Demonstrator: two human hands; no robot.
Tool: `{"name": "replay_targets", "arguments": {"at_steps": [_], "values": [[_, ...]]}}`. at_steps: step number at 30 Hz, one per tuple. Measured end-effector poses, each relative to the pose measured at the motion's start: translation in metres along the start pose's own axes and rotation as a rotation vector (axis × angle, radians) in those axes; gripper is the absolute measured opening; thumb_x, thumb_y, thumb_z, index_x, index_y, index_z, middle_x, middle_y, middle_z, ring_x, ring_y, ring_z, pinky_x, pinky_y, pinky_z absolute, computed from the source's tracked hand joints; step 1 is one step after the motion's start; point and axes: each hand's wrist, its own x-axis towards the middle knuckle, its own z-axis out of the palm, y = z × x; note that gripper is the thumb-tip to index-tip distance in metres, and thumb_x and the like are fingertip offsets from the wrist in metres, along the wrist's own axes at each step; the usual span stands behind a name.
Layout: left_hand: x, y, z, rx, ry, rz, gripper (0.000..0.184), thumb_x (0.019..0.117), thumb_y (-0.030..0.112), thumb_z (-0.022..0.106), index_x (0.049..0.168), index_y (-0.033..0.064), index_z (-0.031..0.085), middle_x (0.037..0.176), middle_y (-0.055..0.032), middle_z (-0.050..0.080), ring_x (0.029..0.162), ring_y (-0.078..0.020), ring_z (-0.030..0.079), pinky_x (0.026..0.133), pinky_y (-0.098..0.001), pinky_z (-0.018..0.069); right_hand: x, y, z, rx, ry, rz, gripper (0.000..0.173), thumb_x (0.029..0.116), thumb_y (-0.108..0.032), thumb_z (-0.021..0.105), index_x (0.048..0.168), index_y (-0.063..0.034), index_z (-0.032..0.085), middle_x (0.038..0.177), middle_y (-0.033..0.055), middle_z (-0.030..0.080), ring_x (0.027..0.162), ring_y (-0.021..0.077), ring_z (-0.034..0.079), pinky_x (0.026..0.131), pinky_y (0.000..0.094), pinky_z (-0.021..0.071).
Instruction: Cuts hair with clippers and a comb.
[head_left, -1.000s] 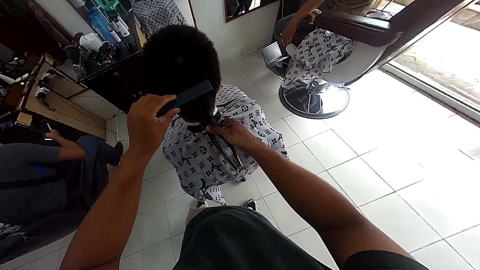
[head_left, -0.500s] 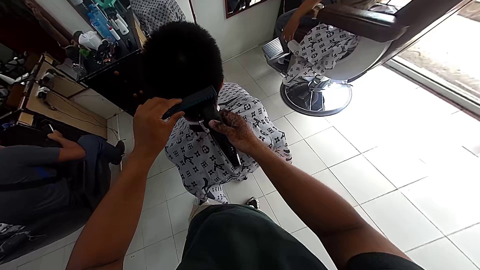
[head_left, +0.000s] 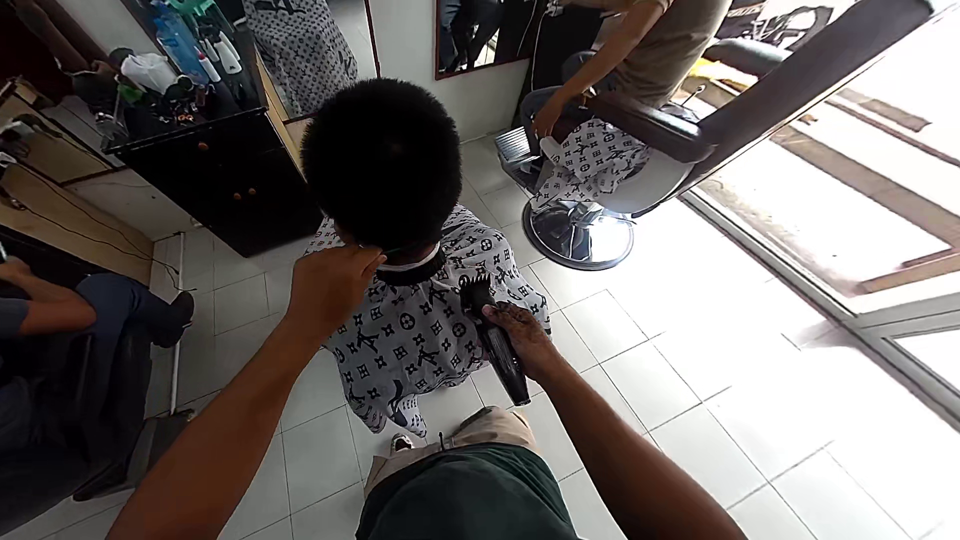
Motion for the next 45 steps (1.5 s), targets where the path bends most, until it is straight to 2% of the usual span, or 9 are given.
{"name": "replay_targets", "arguments": {"at_steps": [8,15,19,25,29,34,38,42,45], "values": [[-0.002,0.025,0.009,0.051,0.047,-0.065,0.026,0.1042,0.019,0.056,0.107,0.0029,0.076,0.086,-0.0158,0.073,0.071,-0.0336,0.072,0.058,-0.0471,0.055,0.04,-0.03,-0.02,0.002,-0.083,-0.038,0.028,0.1098,-0.017,0.039,0.103,0.001,0.059,0.07,0.0063,0.067,0.055,0.0156,0.066,0.053,0.0297,0.0598],[0.031,0.071,-0.022,-0.046,0.346,-0.41,0.028,0.1053,0.019,0.058,0.12,0.0006,0.073,0.103,-0.0176,0.074,0.09,-0.0203,0.071,0.082,-0.0316,0.057,0.092,-0.06,-0.021,-0.37,-0.506,-0.017,0.024,0.1028,-0.024,0.062,0.101,-0.0002,0.066,0.077,0.0067,0.068,0.066,0.0141,0.067,0.067,0.0315,0.0597],[0.046,0.085,-0.021,0.03,0.349,-0.462,0.03,0.0994,0.02,0.068,0.121,-0.0003,0.072,0.112,-0.0202,0.071,0.106,-0.025,0.068,0.096,-0.0343,0.0525,0.108,-0.073,-0.014,-0.448,-0.609,-0.014,0.034,0.1014,-0.034,0.065,0.105,-0.0006,0.066,0.079,0.0083,0.067,0.068,0.015,0.066,0.068,0.0332,0.0584],[0.047,0.096,-0.014,0.084,0.283,-0.515,0.028,0.0943,0.018,0.074,0.118,0.0034,0.074,0.109,-0.0175,0.071,0.104,-0.0227,0.068,0.094,-0.0322,0.0526,0.114,-0.063,-0.009,-0.389,-0.633,-0.261,0.028,0.0984,-0.027,0.069,0.109,-0.0022,0.065,0.08,0.0062,0.067,0.069,0.0107,0.064,0.067,0.0296,0.0546],[0.041,0.093,-0.014,0.084,0.262,-0.515,0.028,0.0935,0.019,0.075,0.117,0.0051,0.075,0.108,-0.0167,0.071,0.102,-0.0229,0.068,0.092,-0.0342,0.0522,0.113,-0.068,-0.007,-0.52,-0.615,-0.181,0.032,0.098,-0.035,0.07,0.1,-0.0027,0.068,0.078,0.0072,0.066,0.07,0.0137,0.062,0.069,0.0345,0.0531],[0.038,0.09,-0.012,0.067,0.23,-0.529,0.027,0.0937,0.02,0.075,0.117,0.0067,0.076,0.109,-0.0162,0.072,0.103,-0.0261,0.067,0.092,-0.0422,0.0506,0.101,-0.068,-0.003,-0.428,-0.582,-0.41,0.032,0.0963,-0.028,0.072,0.11,-0.0006,0.063,0.08,0.0074,0.066,0.067,0.0124,0.063,0.064,0.0315,0.0551],[0.036,0.091,-0.015,0.071,0.226,-0.51,0.027,0.094,0.021,0.075,0.117,0.0083,0.076,0.109,-0.0153,0.072,0.102,-0.0257,0.067,0.09,-0.0426,0.0496,0.102,-0.072,-0.006,-0.581,-0.572,-0.256,0.037,0.0969,-0.037,0.071,0.1,-0.0009,0.066,0.078,0.0089,0.064,0.069,0.0167,0.061,0.067,0.0375,0.0515],[0.034,0.089,-0.012,0.058,0.216,-0.509,0.026,0.093,0.019,0.075,0.117,0.0072,0.076,0.109,-0.0161,0.072,0.102,-0.0267,0.067,0.091,-0.0434,0.0497,0.089,-0.074,0.0,-0.394,-0.559,-0.459,0.032,0.0971,-0.027,0.071,0.114,-0.001,0.062,0.083,0.0072,0.067,0.069,0.0112,0.065,0.065,0.0295,0.0566],[0.032,0.089,-0.012,0.06,0.216,-0.509,0.026,0.0931,0.019,0.076,0.117,0.0077,0.076,0.109,-0.0156,0.072,0.102,-0.0255,0.068,0.091,-0.0416,0.0504,0.091,-0.079,-0.003,-0.547,-0.541,-0.362,0.036,0.0974,-0.035,0.071,0.107,-0.0011,0.064,0.079,0.0087,0.066,0.067,0.0153,0.063,0.064,0.0349,0.0537]]}}
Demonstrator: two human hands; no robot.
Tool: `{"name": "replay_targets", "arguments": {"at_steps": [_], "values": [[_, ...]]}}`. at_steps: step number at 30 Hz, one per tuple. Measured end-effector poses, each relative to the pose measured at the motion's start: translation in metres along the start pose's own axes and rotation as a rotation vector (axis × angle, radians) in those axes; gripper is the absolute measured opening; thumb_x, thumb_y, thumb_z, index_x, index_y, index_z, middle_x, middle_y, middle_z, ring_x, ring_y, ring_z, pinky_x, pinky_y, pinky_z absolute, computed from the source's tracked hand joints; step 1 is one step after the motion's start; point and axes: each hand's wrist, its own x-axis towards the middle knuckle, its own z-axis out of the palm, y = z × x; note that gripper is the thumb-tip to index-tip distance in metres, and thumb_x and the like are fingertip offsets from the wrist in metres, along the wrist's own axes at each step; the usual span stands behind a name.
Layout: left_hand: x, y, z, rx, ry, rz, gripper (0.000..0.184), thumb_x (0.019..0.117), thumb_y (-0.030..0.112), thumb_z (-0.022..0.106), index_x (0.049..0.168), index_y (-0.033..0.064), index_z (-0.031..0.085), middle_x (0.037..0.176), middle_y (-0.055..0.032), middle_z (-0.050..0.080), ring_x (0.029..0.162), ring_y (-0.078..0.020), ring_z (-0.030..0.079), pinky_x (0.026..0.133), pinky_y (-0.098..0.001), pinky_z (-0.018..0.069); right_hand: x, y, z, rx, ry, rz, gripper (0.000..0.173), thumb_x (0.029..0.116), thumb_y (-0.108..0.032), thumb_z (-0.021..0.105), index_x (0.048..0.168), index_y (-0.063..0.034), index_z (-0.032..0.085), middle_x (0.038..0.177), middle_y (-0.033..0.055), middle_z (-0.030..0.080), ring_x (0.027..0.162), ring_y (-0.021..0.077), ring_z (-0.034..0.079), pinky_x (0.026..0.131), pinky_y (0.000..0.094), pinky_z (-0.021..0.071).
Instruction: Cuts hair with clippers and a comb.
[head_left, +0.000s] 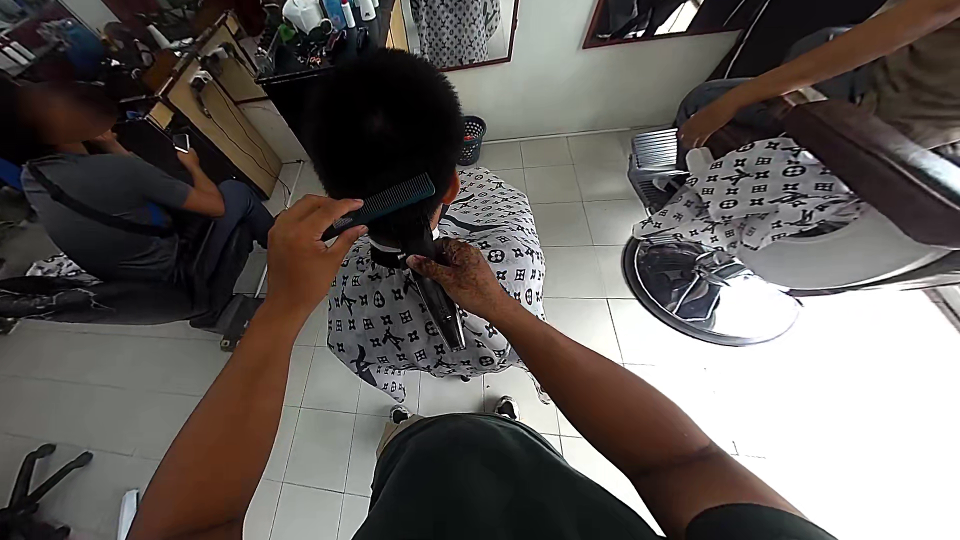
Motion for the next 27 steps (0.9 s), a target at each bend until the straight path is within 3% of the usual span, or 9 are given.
{"name": "replay_targets", "arguments": {"at_steps": [3,6,8,12,17,19,21,27], "values": [[0.001,0.0,-0.001,0.009,0.011,0.013,0.026,0.0936,0.02,0.075,0.117,0.0081,0.076,0.109,-0.0158,0.072,0.101,-0.0258,0.068,0.089,-0.0422,0.0495,0.002,0.001,-0.004,-0.032,-0.037,0.091,0.037,0.0978,-0.038,0.069,0.101,-0.0016,0.066,0.077,0.0095,0.065,0.067,0.0174,0.062,0.065,0.0376,0.0518],[0.0,-0.001,0.0,0.003,-0.009,-0.004,0.027,0.0939,0.019,0.075,0.118,0.007,0.076,0.11,-0.0172,0.071,0.102,-0.0273,0.067,0.091,-0.0422,0.0505,-0.004,-0.004,0.002,0.083,0.035,-0.094,0.032,0.0989,-0.03,0.069,0.112,-0.0019,0.063,0.079,0.0084,0.066,0.064,0.0134,0.064,0.06,0.03,0.055],[0.001,-0.001,-0.002,0.007,-0.027,-0.015,0.028,0.0939,0.019,0.075,0.118,0.0062,0.075,0.11,-0.0179,0.071,0.103,-0.0277,0.068,0.092,-0.0419,0.0525,-0.004,-0.004,0.0,0.042,0.041,-0.118,0.034,0.0982,-0.03,0.07,0.115,-0.0019,0.062,0.08,0.0091,0.067,0.065,0.014,0.065,0.06,0.0309,0.0559],[0.001,0.002,-0.004,0.019,-0.022,-0.008,0.027,0.0938,0.019,0.075,0.118,0.0065,0.075,0.111,-0.0171,0.071,0.103,-0.0272,0.068,0.092,-0.0417,0.052,-0.001,0.001,-0.008,-0.033,-0.034,0.081,0.036,0.0979,-0.037,0.07,0.099,-0.0015,0.067,0.074,0.0094,0.063,0.063,0.0173,0.059,0.06,0.0365,0.0501],[-0.001,0.001,0.0,0.017,-0.026,-0.005,0.027,0.0932,0.019,0.076,0.117,0.0065,0.076,0.108,-0.0169,0.071,0.102,-0.0251,0.068,0.092,-0.037,0.0521,-0.008,-0.004,-0.015,0.123,-0.061,-0.134,0.031,0.1016,-0.032,0.063,0.118,-0.0051,0.061,0.083,0.0072,0.066,0.067,0.0123,0.064,0.06,0.0288,0.055],[-0.003,0.007,-0.003,0.014,-0.006,0.01,0.027,0.093,0.019,0.076,0.117,0.0054,0.076,0.108,-0.0166,0.071,0.102,-0.0227,0.068,0.092,-0.0333,0.0525,-0.006,0.004,-0.032,0.106,-0.196,0.031,0.026,0.1015,-0.031,0.065,0.105,-0.0046,0.064,0.077,0.0074,0.064,0.062,0.0129,0.061,0.057,0.0285,0.0515],[-0.003,0.015,-0.007,0.006,0.034,0.027,0.028,0.093,0.018,0.076,0.117,0.0038,0.075,0.109,-0.0158,0.071,0.104,-0.0183,0.068,0.094,-0.0271,0.0522,0.001,0.019,-0.045,0.168,-0.298,0.216,0.031,0.1042,-0.032,0.06,0.101,-0.0019,0.064,0.074,0.0085,0.065,0.058,0.0147,0.064,0.055,0.0287,0.0574],[0.005,0.03,0.001,0.054,0.096,0.004,0.029,0.093,0.021,0.076,0.117,0.0048,0.075,0.108,-0.0144,0.072,0.104,-0.0168,0.067,0.093,-0.0258,0.0505,0.029,0.033,-0.043,0.286,-0.294,0.209,0.031,0.1069,-0.03,0.054,0.101,-0.0004,0.063,0.074,0.0094,0.065,0.056,0.0162,0.065,0.053,0.0304,0.0575]]}}
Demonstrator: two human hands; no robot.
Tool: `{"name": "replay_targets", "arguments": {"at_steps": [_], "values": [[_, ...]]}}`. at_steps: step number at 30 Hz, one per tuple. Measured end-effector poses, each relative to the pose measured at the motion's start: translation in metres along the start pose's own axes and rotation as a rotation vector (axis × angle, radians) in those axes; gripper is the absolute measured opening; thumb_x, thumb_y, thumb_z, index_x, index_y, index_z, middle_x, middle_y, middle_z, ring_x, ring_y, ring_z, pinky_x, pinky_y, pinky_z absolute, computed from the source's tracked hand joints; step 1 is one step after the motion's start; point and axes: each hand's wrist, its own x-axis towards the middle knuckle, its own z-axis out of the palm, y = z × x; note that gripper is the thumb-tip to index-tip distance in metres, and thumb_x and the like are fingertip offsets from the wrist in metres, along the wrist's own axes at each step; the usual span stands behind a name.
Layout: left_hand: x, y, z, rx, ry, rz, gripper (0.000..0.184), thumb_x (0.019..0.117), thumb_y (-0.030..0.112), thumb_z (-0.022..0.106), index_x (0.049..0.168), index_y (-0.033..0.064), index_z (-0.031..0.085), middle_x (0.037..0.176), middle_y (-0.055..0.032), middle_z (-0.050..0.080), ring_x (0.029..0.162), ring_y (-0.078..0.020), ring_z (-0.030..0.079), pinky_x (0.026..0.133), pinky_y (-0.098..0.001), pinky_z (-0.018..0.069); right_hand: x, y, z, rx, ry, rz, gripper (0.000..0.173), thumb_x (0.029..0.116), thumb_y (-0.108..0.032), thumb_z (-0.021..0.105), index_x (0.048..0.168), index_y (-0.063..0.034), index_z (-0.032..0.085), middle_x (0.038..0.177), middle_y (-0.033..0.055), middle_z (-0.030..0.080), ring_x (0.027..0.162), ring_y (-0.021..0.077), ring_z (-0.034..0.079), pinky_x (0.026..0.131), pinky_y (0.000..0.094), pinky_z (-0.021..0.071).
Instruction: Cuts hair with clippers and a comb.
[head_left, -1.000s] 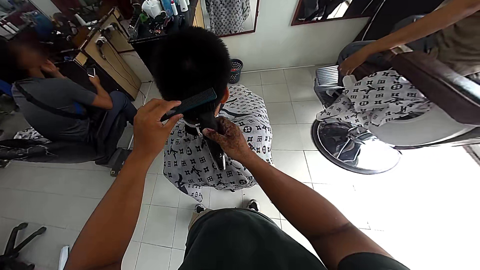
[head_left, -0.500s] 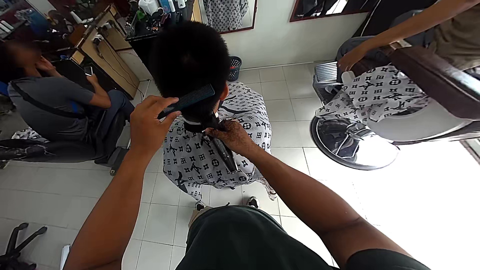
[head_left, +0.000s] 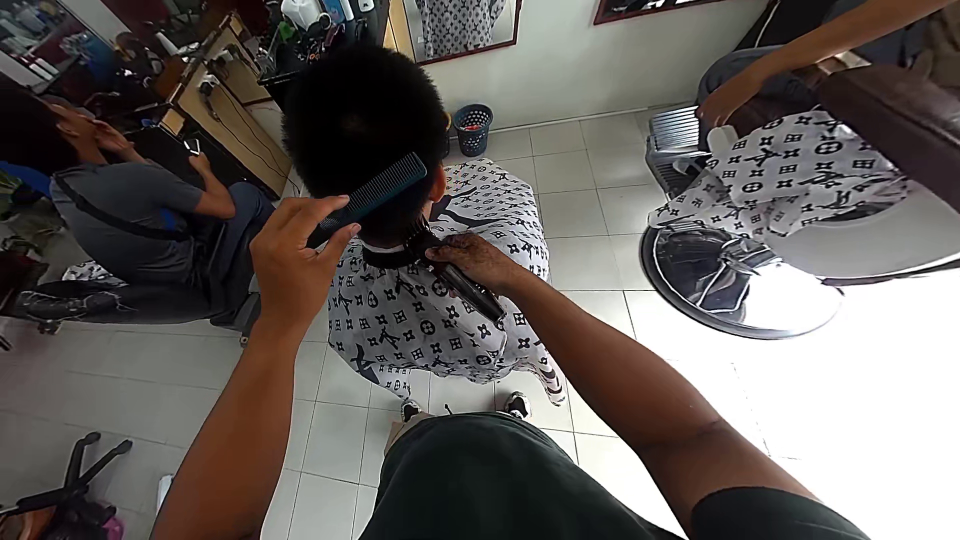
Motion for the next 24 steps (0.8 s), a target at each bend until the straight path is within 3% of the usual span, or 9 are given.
{"name": "replay_targets", "arguments": {"at_steps": [2,5,6,9,11,14,19,22,24], "values": [[0.0,0.002,0.004,0.021,-0.014,-0.025,0.029,0.0923,0.02,0.077,0.117,0.0051,0.075,0.107,-0.0143,0.071,0.103,-0.0179,0.067,0.092,-0.0282,0.0515,0.002,0.005,0.003,0.031,0.009,-0.107,0.028,0.1061,-0.029,0.055,0.103,-0.0022,0.062,0.072,0.0089,0.065,0.054,0.0153,0.064,0.051,0.0298,0.0569],[-0.016,0.004,0.012,0.064,-0.097,-0.041,0.029,0.0972,0.02,0.071,0.121,0.0032,0.072,0.114,-0.0169,0.07,0.105,-0.027,0.069,0.092,-0.0434,0.0563,-0.012,0.024,0.005,0.211,-0.024,-0.339,0.037,0.1044,-0.033,0.049,0.125,-0.003,0.057,0.086,0.007,0.068,0.067,0.0156,0.067,0.064,0.033,0.0603],[-0.018,0.0,0.013,0.108,-0.082,0.006,0.029,0.1002,0.023,0.067,0.122,0.0042,0.073,0.115,-0.016,0.072,0.105,-0.0279,0.071,0.091,-0.0454,0.0579,-0.02,0.023,0.002,0.255,-0.042,-0.357,0.04,0.1027,-0.036,0.048,0.124,-0.0032,0.056,0.085,0.0038,0.069,0.068,0.014,0.067,0.064,0.032,0.0605],[-0.006,-0.006,0.007,0.285,0.019,0.201,0.032,0.1051,0.026,0.053,0.111,0.0087,0.079,0.101,-0.0083,0.079,0.086,-0.021,0.076,0.074,-0.0361,0.0621,-0.047,0.022,-0.012,0.276,-0.055,-0.231,0.034,0.1026,-0.037,0.044,0.11,-0.0065,0.058,0.074,0.0014,0.068,0.057,0.0122,0.065,0.054,0.0284,0.0582],[-0.006,-0.007,0.013,0.352,-0.088,0.208,0.032,0.1032,0.025,0.052,0.105,0.0097,0.08,0.091,-0.0073,0.078,0.076,-0.0228,0.076,0.065,-0.0388,0.0614,-0.057,0.034,-0.022,0.298,-0.025,-0.116,0.036,0.1056,-0.034,0.034,0.106,-0.0071,0.058,0.07,0.0039,0.066,0.052,0.0137,0.063,0.049,0.0279,0.0558],[-0.014,0.003,0.019,0.31,-0.437,0.062,0.027,0.1046,0.022,0.055,0.109,0.0087,0.079,0.09,-0.013,0.076,0.077,-0.0322,0.075,0.065,-0.0526,0.0591,-0.069,0.046,-0.028,0.356,0.041,-0.027,0.044,0.1082,-0.036,0.025,0.107,-0.007,0.058,0.067,0.006,0.065,0.049,0.0156,0.062,0.046,0.0292,0.0544],[0.01,0.019,-0.002,0.305,-0.131,0.1,0.03,0.1024,0.026,0.054,0.106,0.0116,0.08,0.087,-0.0062,0.077,0.074,-0.0227,0.075,0.062,-0.0429,0.0602,-0.077,0.047,-0.029,0.376,0.167,-0.052,0.042,0.1077,-0.031,0.026,0.105,-0.007,0.059,0.063,0.0057,0.065,0.047,0.0162,0.062,0.045,0.0307,0.0552],[0.006,0.01,0.0,0.3,-0.407,-0.033,0.029,0.1057,0.023,0.053,0.112,0.0077,0.078,0.092,-0.0149,0.076,0.081,-0.0343,0.075,0.069,-0.0543,0.0582,-0.08,0.046,-0.023,0.394,0.248,-0.037,0.04,0.1078,-0.028,0.024,0.105,-0.0058,0.057,0.063,0.0055,0.064,0.047,0.0159,0.062,0.045,0.0301,0.0552],[-0.006,0.007,0.006,0.298,-0.521,-0.003,0.028,0.1057,0.023,0.053,0.11,0.0083,0.077,0.091,-0.0145,0.075,0.078,-0.0344,0.074,0.065,-0.0543,0.0573,-0.082,0.048,-0.019,0.398,0.287,-0.024,0.04,0.108,-0.026,0.023,0.103,-0.0058,0.057,0.063,0.0049,0.065,0.048,0.0151,0.063,0.045,0.0291,0.0551]]}}
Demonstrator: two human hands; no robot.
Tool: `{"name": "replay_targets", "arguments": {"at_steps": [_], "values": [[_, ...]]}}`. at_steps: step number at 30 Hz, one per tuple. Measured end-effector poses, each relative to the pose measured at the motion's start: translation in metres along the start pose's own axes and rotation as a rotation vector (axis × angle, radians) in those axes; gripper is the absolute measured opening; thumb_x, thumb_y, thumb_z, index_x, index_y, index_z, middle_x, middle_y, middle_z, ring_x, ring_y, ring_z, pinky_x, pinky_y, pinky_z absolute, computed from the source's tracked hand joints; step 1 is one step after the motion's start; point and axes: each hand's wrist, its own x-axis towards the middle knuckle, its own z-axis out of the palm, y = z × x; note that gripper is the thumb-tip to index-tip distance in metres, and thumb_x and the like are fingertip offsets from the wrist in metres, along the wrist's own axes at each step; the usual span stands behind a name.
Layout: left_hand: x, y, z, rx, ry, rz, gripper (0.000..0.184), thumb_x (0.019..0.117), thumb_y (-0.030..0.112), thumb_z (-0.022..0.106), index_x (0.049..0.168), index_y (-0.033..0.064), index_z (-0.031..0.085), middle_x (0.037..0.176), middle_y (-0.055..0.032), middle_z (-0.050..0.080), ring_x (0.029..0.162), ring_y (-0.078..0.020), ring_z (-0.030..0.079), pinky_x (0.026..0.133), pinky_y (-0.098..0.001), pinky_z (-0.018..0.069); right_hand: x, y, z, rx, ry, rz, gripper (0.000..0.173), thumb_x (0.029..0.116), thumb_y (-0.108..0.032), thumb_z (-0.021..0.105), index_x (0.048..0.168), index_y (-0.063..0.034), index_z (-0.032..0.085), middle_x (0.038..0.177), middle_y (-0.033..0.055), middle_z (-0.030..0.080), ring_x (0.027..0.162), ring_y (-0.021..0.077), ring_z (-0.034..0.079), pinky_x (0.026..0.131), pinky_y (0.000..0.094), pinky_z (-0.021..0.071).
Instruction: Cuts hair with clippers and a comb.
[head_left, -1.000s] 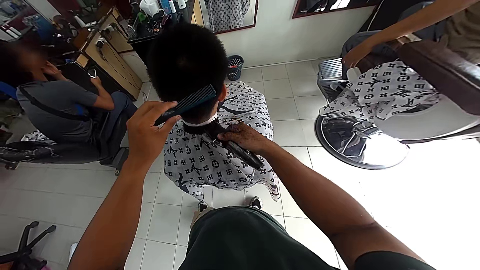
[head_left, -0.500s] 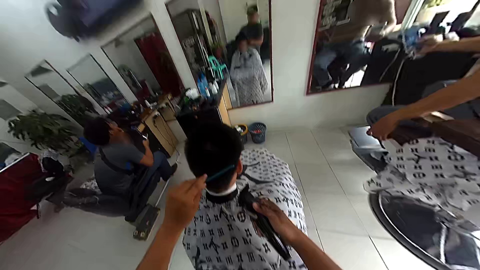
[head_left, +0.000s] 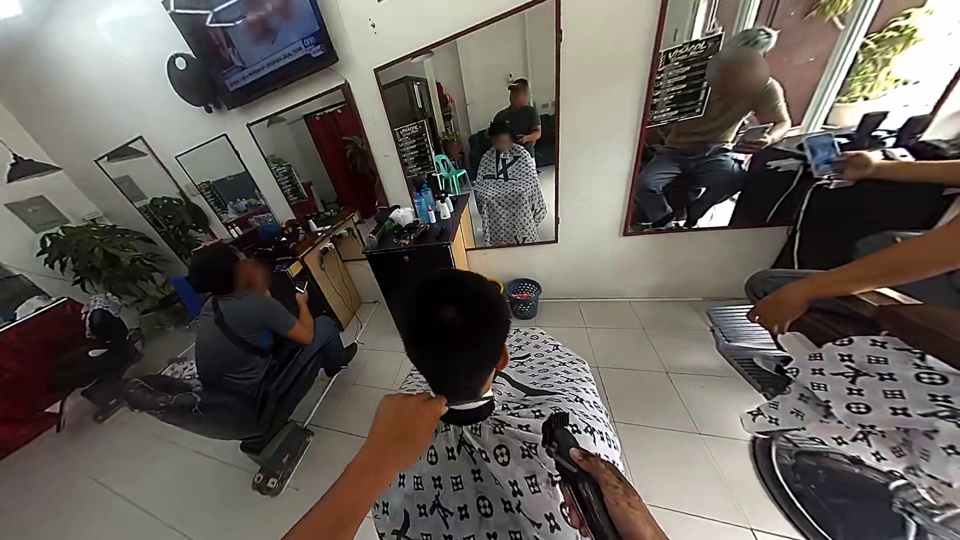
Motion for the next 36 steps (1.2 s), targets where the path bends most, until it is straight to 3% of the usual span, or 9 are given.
{"name": "replay_targets", "arguments": {"at_steps": [4,6,9,13,16,20,22,26,36], "values": [[0.004,0.004,-0.01,-0.008,0.381,0.081,0.027,0.1013,0.025,0.056,0.105,0.0124,0.08,0.082,-0.0051,0.075,0.067,-0.0212,0.073,0.055,-0.04,0.0584,0.001,0.002,-0.005,-0.041,0.002,0.007,0.04,0.1091,-0.025,0.022,0.105,-0.0056,0.057,0.067,0.0033,0.067,0.051,0.0142,0.064,0.048,0.0293,0.0563],[0.005,0.004,-0.01,0.029,0.348,0.032,0.027,0.1016,0.024,0.056,0.104,0.0107,0.079,0.082,-0.0072,0.075,0.068,-0.0239,0.074,0.056,-0.0419,0.0584,0.004,-0.002,-0.005,-0.055,0.014,0.028,0.042,0.1101,-0.026,0.02,0.108,-0.0048,0.056,0.067,0.0043,0.066,0.051,0.015,0.064,0.047,0.0301,0.056],[-0.007,0.012,0.004,0.042,0.003,-0.057,0.03,0.1066,0.024,0.051,0.108,0.008,0.076,0.09,-0.0138,0.074,0.078,-0.0332,0.074,0.064,-0.0519,0.0566,0.007,-0.008,-0.007,-0.087,-0.006,0.046,0.04,0.1106,-0.026,0.023,0.108,-0.0038,0.056,0.065,0.0053,0.065,0.049,0.0153,0.063,0.046,0.0302,0.0551],[-0.012,0.03,0.015,0.094,0.316,-0.131,0.026,0.0991,0.023,0.058,0.098,0.0099,0.08,0.076,-0.0088,0.073,0.063,-0.0274,0.072,0.052,-0.047,0.0569,0.031,-0.022,-0.029,-0.22,-0.148,0.043,0.026,0.1077,-0.022,0.04,0.105,-0.004,0.058,0.069,0.0051,0.066,0.052,0.0151,0.064,0.05,0.031,0.0568],[-0.015,0.046,0.019,0.012,0.154,-0.243,0.028,0.1043,0.021,0.055,0.106,0.0065,0.078,0.087,-0.0153,0.075,0.074,-0.0354,0.074,0.062,-0.0544,0.057,0.046,-0.041,-0.042,-0.307,-0.294,0.054,0.031,0.1061,-0.029,0.045,0.103,-0.0032,0.061,0.069,0.006,0.066,0.052,0.0165,0.064,0.049,0.0324,0.0573],[-0.015,0.065,0.003,-0.289,0.479,-0.25,0.031,0.1055,0.017,0.052,0.118,0.0011,0.075,0.098,-0.0131,0.077,0.084,-0.0235,0.075,0.079,-0.0409,0.0619,0.064,-0.076,-0.029,-0.197,-0.463,0.022,0.029,0.1058,-0.028,0.039,0.111,-0.0039,0.056,0.07,0.0043,0.067,0.052,0.0138,0.065,0.049,0.0287,0.0579],[-0.009,0.067,-0.009,-0.33,0.639,-0.343,0.03,0.1052,0.017,0.053,0.118,-0.0005,0.074,0.105,-0.0131,0.076,0.086,-0.0179,0.074,0.078,-0.0364,0.0612,0.079,-0.082,-0.021,-0.379,-0.605,0.027,0.024,0.1037,-0.023,0.051,0.109,-0.002,0.06,0.076,0.0041,0.067,0.058,0.0131,0.066,0.055,0.0297,0.0588],[0.005,0.067,-0.016,-0.254,0.673,-0.421,0.029,0.101,0.018,0.064,0.124,0.0007,0.071,0.115,-0.0155,0.071,0.107,-0.0211,0.068,0.098,-0.0376,0.054,0.102,-0.063,0.001,-0.727,-0.629,-0.085,0.033,0.0978,-0.035,0.067,0.104,-0.0026,0.066,0.086,0.0041,0.065,0.076,0.0111,0.063,0.074,0.0332,0.0542],[0.015,0.073,0.001,-0.252,0.585,-0.424,0.028,0.0916,0.013,0.076,0.118,0.0051,0.074,0.11,-0.0125,0.071,0.101,-0.0188,0.068,0.089,-0.034,0.0558,0.125,-0.05,0.023,-0.569,-0.586,-0.215,0.036,0.0958,-0.032,0.07,0.112,0.0,0.065,0.093,0.0071,0.069,0.084,0.0099,0.067,0.081,0.03,0.056]]}}
